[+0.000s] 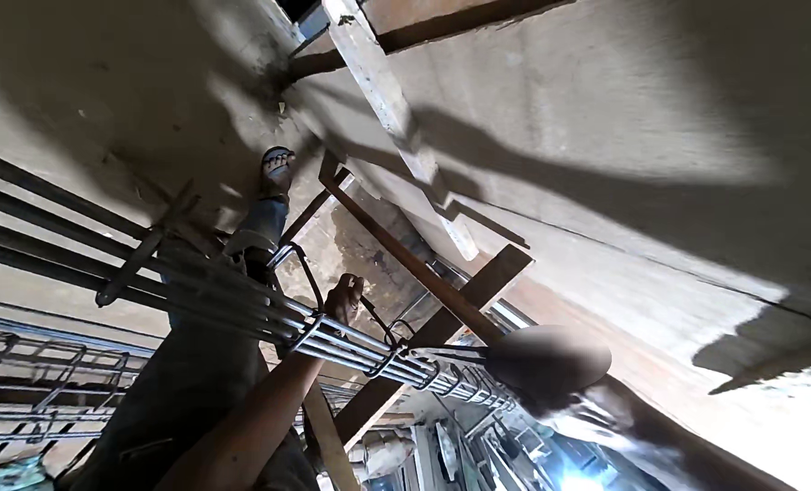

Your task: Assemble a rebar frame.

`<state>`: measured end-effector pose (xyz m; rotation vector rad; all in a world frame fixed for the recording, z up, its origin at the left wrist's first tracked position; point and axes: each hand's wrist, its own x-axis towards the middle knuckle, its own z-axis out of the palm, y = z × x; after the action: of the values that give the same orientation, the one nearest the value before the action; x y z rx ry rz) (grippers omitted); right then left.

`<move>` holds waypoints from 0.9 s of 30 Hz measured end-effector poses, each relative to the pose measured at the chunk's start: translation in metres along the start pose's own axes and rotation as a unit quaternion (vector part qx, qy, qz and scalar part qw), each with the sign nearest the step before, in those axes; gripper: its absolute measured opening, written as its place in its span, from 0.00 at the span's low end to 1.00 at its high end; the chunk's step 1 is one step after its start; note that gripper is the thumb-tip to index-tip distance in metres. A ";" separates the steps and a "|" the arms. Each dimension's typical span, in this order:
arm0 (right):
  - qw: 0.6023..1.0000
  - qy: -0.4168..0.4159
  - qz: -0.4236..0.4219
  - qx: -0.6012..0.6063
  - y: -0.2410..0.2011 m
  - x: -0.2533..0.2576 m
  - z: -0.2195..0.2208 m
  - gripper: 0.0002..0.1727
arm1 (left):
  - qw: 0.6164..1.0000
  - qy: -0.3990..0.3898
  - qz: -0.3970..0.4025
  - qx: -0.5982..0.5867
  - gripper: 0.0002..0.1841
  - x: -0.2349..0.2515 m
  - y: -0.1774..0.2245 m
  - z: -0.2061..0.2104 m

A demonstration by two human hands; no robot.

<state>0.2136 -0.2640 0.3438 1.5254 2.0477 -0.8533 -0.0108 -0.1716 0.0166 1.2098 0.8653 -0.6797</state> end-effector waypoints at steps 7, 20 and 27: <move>1.000 -0.002 0.026 0.002 -0.001 -0.001 -0.004 0.14 | 1.000 0.003 0.014 0.007 0.22 -0.001 -0.002 0.001; 0.989 -0.109 0.024 0.096 0.064 0.057 0.015 0.16 | 1.000 0.011 0.017 -0.001 0.22 0.002 -0.007 0.004; 0.978 -0.083 -0.131 0.137 0.130 0.096 0.085 0.22 | 0.999 0.016 -0.033 -0.016 0.22 -0.006 -0.013 0.012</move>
<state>0.3092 -0.2325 0.1917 1.2781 2.1017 -1.3656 -0.0219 -0.1862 0.0164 1.1701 0.9428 -0.6995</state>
